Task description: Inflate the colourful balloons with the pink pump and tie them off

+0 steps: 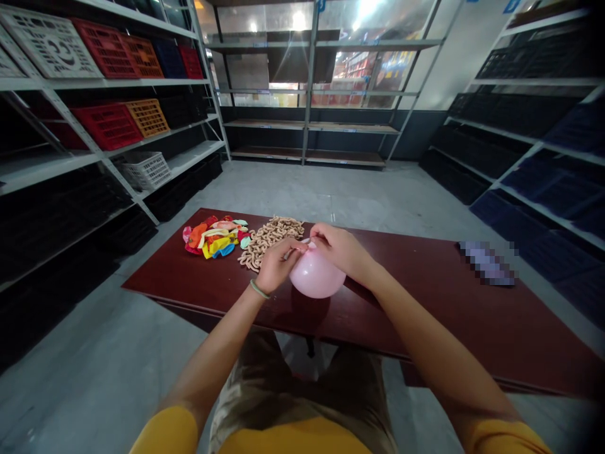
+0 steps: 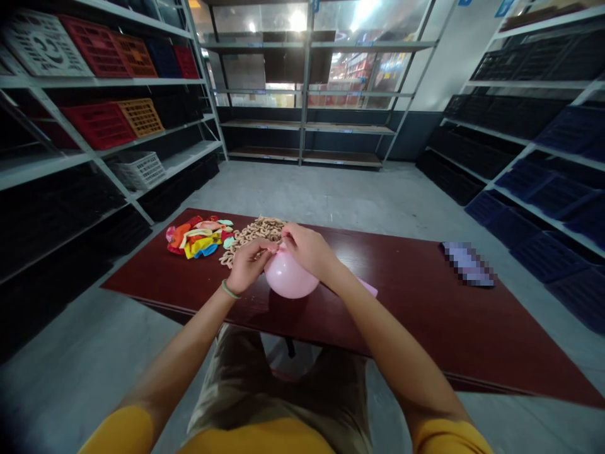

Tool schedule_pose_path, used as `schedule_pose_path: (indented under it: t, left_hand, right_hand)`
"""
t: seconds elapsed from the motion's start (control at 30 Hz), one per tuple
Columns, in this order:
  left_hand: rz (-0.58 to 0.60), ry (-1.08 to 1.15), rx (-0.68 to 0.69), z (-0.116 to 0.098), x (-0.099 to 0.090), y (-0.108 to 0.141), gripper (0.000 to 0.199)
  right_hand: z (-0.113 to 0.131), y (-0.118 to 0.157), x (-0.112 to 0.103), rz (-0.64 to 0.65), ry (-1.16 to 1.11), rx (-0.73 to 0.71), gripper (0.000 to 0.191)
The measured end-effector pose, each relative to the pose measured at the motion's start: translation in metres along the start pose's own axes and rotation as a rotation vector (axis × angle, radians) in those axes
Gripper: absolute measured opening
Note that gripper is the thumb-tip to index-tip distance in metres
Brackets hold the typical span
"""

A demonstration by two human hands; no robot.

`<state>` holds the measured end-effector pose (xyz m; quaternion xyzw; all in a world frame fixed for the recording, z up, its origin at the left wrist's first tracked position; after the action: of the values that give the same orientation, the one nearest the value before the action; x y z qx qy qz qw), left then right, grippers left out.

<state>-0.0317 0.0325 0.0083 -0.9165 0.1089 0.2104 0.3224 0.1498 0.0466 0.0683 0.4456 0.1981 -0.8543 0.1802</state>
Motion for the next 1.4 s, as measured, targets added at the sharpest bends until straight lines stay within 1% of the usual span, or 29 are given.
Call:
schedule_pose_path:
  t: [0.1, 0.17, 0.23, 0.33, 0.43, 0.57, 0.67, 0.73, 0.83, 0.93, 1.0, 1.07, 1.13, 1.2, 1.3, 1.37, 1.4]
  left_hand:
    - [0.010, 0.081, -0.148, 0.002, 0.001, -0.004, 0.018]
    - [0.030, 0.162, -0.267, 0.004, 0.001, -0.007, 0.020]
    - [0.051, 0.228, -0.349, 0.004, -0.003, -0.012, 0.021]
    - [0.090, 0.277, -0.402, 0.002, -0.011, -0.018, 0.020]
    - [0.111, 0.328, -0.454, -0.003, -0.019, -0.022, 0.020]
    - [0.055, 0.465, -0.577, -0.007, -0.021, -0.022, 0.019]
    - [0.010, 0.581, -0.660, -0.008, -0.019, -0.020, 0.019]
    - [0.004, 0.641, -0.688, -0.007, -0.018, -0.018, 0.018]
    - [0.008, 0.710, -0.707, -0.006, -0.018, -0.015, 0.019]
    - [0.005, 0.726, -0.712, -0.005, -0.017, -0.014, 0.022]
    - [-0.005, 0.709, -0.700, -0.005, -0.015, -0.013, 0.024]
    - [-0.012, 0.660, -0.676, -0.006, -0.013, -0.010, 0.025]
    - [-0.002, 0.543, -0.604, -0.008, -0.009, -0.005, 0.025]
    - [0.013, 0.327, -0.449, -0.012, -0.008, 0.002, 0.022]
    - [0.037, -0.045, -0.095, -0.020, -0.008, 0.012, 0.016]
    - [0.072, -0.180, 0.094, -0.023, -0.009, 0.016, 0.015]
    - [0.084, -0.203, 0.147, -0.025, -0.010, 0.016, 0.015]
  right_hand:
    - [-0.003, 0.005, 0.002, -0.016, -0.012, -0.029, 0.010]
    - [-0.001, 0.009, 0.004, -0.034, -0.014, -0.044, 0.009]
    - [0.002, 0.013, 0.007, -0.059, -0.021, -0.069, 0.012]
    - [0.010, 0.018, 0.013, -0.077, 0.016, -0.173, 0.016]
    - [0.017, 0.021, 0.023, -0.079, 0.124, -0.260, 0.023]
    - [0.022, 0.021, 0.041, -0.113, 0.288, -0.262, 0.018]
    - [0.021, 0.018, 0.052, -0.120, 0.443, -0.265, 0.029]
    - [0.019, 0.018, 0.054, -0.098, 0.501, -0.277, 0.027]
    - [0.015, 0.020, 0.050, -0.070, 0.483, -0.306, 0.032]
    - [0.010, 0.024, 0.044, -0.094, 0.367, -0.350, 0.030]
    - [0.005, 0.026, 0.042, -0.176, 0.212, -0.328, 0.025]
    - [-0.003, 0.026, 0.040, -0.317, 0.018, -0.243, 0.022]
    - [-0.011, 0.026, 0.041, -0.443, -0.148, -0.144, 0.019]
    - [-0.019, 0.024, 0.042, -0.504, -0.246, -0.066, 0.018]
    - [-0.024, 0.023, 0.044, -0.506, -0.300, 0.007, 0.016]
    - [-0.025, 0.022, 0.045, -0.485, -0.316, 0.027, 0.016]
    - [-0.024, 0.022, 0.045, -0.477, -0.323, 0.035, 0.015]
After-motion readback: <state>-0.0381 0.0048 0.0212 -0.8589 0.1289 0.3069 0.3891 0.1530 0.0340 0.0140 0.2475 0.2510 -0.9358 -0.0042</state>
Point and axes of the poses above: each hand's wrist, its own y-axis away from the middle knuckle, its own x-axis out of the palm, z = x × y, the point moved 1 cm from there along -y, towards the middle knuckle, and after that the axes turned 9 degrees about z, right-handed, at the moved point
